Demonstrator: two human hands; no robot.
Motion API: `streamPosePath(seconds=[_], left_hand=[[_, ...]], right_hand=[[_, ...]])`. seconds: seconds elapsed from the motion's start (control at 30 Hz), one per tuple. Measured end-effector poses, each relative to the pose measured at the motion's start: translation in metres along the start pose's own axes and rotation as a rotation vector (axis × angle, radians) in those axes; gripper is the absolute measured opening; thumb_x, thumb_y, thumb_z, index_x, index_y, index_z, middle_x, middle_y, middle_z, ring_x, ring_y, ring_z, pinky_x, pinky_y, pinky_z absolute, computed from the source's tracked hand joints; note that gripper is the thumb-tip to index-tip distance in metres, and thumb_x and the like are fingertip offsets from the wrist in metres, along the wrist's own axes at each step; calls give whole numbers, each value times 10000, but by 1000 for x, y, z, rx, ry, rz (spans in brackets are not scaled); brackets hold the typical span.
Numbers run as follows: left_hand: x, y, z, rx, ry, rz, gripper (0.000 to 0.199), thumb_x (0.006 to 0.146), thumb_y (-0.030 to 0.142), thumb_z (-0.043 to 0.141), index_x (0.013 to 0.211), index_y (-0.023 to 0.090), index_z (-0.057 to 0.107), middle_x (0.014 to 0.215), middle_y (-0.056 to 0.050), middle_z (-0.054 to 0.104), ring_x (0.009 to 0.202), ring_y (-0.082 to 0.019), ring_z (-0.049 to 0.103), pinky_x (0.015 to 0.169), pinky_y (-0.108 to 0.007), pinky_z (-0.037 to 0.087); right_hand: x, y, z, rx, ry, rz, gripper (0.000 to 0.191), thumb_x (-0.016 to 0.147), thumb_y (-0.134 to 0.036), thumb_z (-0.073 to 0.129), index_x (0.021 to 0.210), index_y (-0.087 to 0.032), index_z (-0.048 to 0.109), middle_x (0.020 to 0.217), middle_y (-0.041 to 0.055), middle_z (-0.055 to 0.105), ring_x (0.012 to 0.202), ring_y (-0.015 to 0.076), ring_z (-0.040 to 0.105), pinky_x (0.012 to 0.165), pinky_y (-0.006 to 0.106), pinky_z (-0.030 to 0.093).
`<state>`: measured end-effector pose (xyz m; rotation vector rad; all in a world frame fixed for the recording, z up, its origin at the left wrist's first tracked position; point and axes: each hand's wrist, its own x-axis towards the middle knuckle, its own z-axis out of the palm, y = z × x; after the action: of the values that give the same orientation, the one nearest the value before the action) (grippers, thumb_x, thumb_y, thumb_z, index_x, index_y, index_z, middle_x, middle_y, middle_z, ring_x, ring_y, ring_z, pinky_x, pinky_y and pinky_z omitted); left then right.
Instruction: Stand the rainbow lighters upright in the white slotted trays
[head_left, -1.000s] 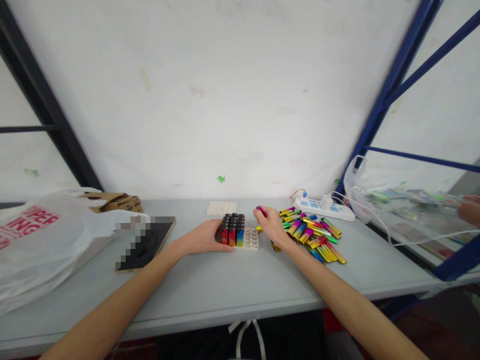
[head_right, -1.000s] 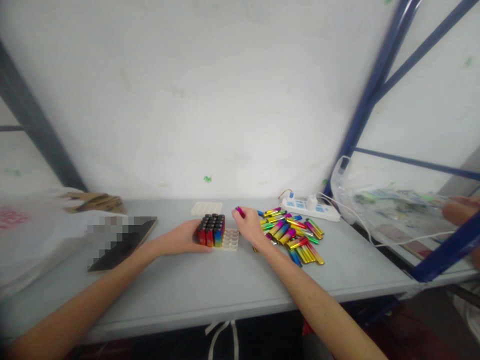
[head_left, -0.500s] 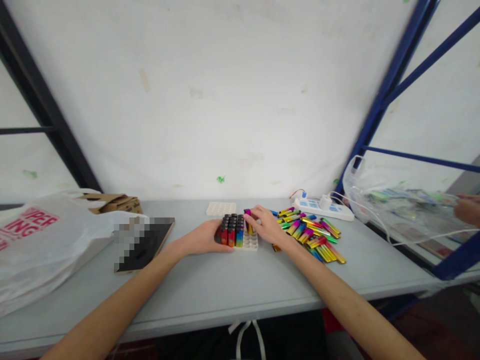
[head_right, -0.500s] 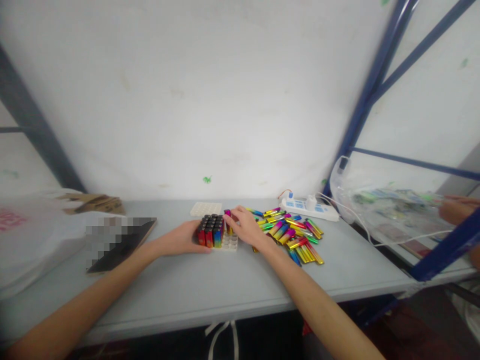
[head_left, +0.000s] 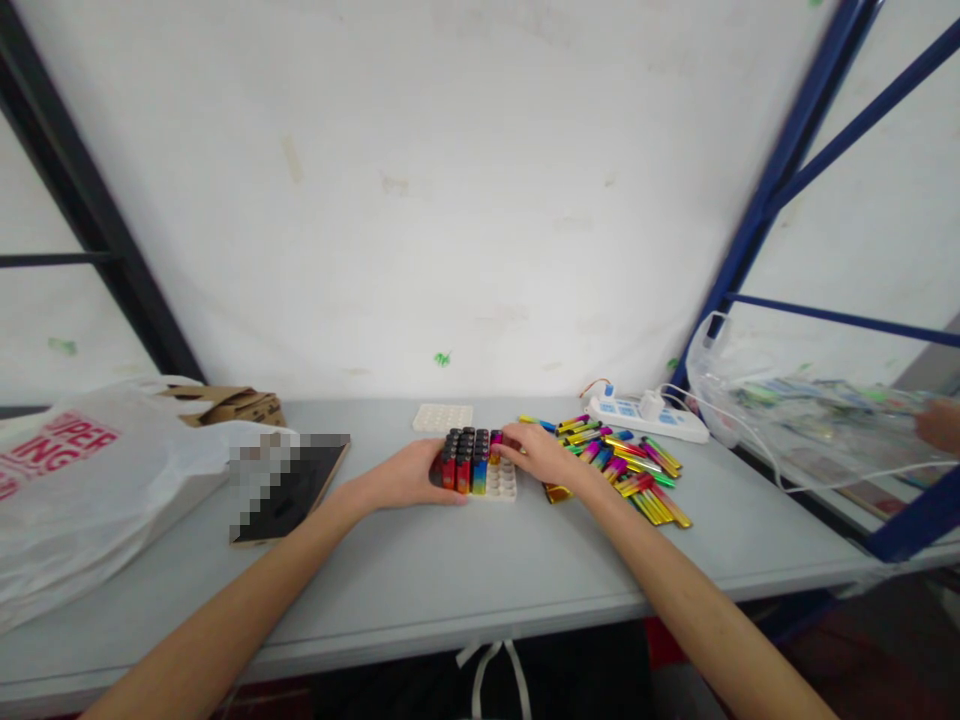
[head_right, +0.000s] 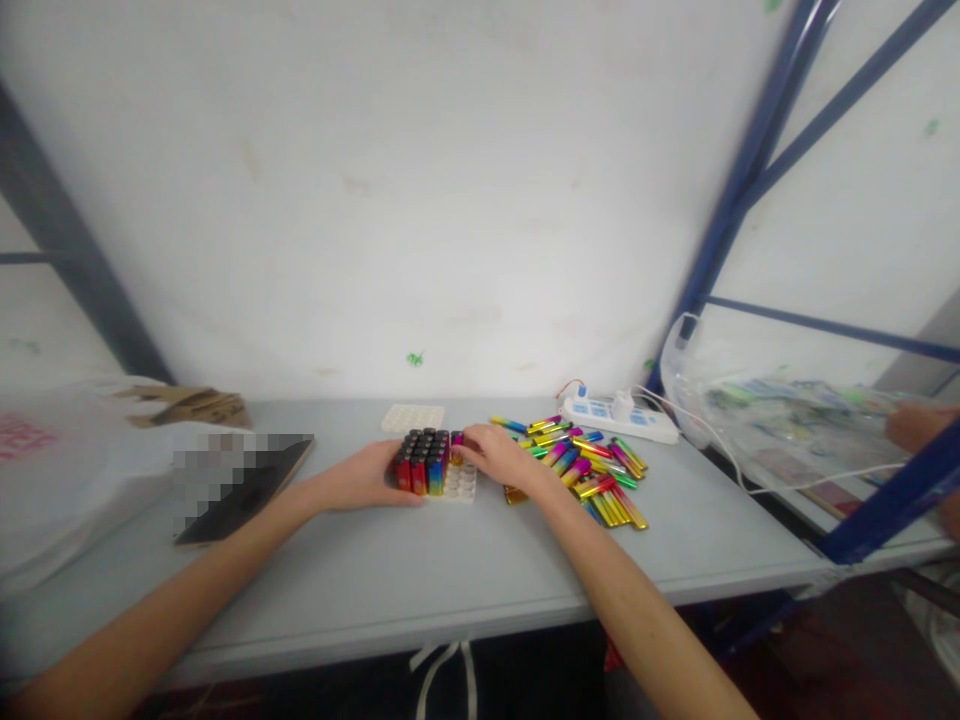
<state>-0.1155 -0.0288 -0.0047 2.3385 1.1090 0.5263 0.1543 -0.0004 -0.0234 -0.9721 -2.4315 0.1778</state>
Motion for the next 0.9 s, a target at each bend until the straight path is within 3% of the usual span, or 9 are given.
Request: streamPosePath(seconds=[0.13, 0.3, 0.37, 0.43, 0.57, 0.67, 0.8, 0.9], left_hand=[[0, 1, -1, -28, -9, 9, 668, 679, 519, 836, 1238, 207, 646, 1189, -62, 748, 1059, -314, 696, 954, -390, 542], [0, 0, 0, -29, -17, 2, 634, 687, 538, 832, 1193, 200, 655, 1153, -55, 753, 1035, -307, 702, 921, -372, 548], [0, -1, 0, -5, -12, -14, 635, 680, 564, 829, 1169, 195, 660, 1137, -59, 753, 1022, -312, 702, 906, -378, 550], [0, -2, 0, 17, -4, -19, 660, 672, 591, 826, 1173, 195, 659, 1150, -67, 748, 1037, -322, 694, 913, -386, 547], [0, -2, 0, 12, -9, -17, 694, 663, 617, 815, 1192, 195, 657, 1159, -74, 746, 1050, -327, 687, 919, -392, 546], [0, -1, 0, -3, -5, -11, 682, 660, 606, 824, 1184, 203, 655, 1124, -61, 753, 1010, -314, 696, 892, -380, 550], [0, -2, 1, -10, -4, -3, 646, 670, 593, 832, 1153, 202, 657, 1118, -50, 754, 1006, -306, 699, 875, -365, 547], [0, -4, 1, -15, -12, -2, 647, 682, 606, 825, 1159, 205, 653, 1128, -51, 753, 1008, -304, 700, 868, -362, 548]], right_hand=[[-3, 0, -9, 33, -26, -19, 252, 994, -416, 602, 924, -181, 660, 906, 78, 669, 850, 221, 592, 812, 337, 449], [-11, 18, -23, 104, 108, 77, 404, 1102, -361, 299, 1174, -203, 664, 1122, 105, 701, 1077, 227, 630, 1017, 393, 449], [-14, 33, -22, 19, 180, 120, 366, 1089, -325, 344, 1228, -185, 653, 1203, 138, 681, 1159, 245, 604, 1071, 428, 427], [-16, 47, -17, -68, 163, 153, 315, 1056, -277, 436, 1258, -167, 649, 1258, 160, 664, 1200, 255, 588, 1092, 442, 419], [-14, 62, -7, -180, 5, 208, 226, 993, -254, 580, 1131, -145, 722, 1210, 166, 680, 1135, 252, 623, 1054, 397, 447], [-11, 62, -5, -251, -34, 284, 150, 944, -259, 664, 981, -144, 754, 1117, 160, 691, 1037, 250, 643, 1000, 372, 459], [-9, 54, -9, -271, 39, 305, 148, 906, -235, 702, 1029, -153, 707, 1099, 152, 702, 1017, 265, 639, 932, 365, 465], [-10, 45, -14, -86, 170, 326, 234, 990, -317, 589, 1183, -193, 632, 926, 78, 732, 834, 230, 658, 788, 331, 483]])
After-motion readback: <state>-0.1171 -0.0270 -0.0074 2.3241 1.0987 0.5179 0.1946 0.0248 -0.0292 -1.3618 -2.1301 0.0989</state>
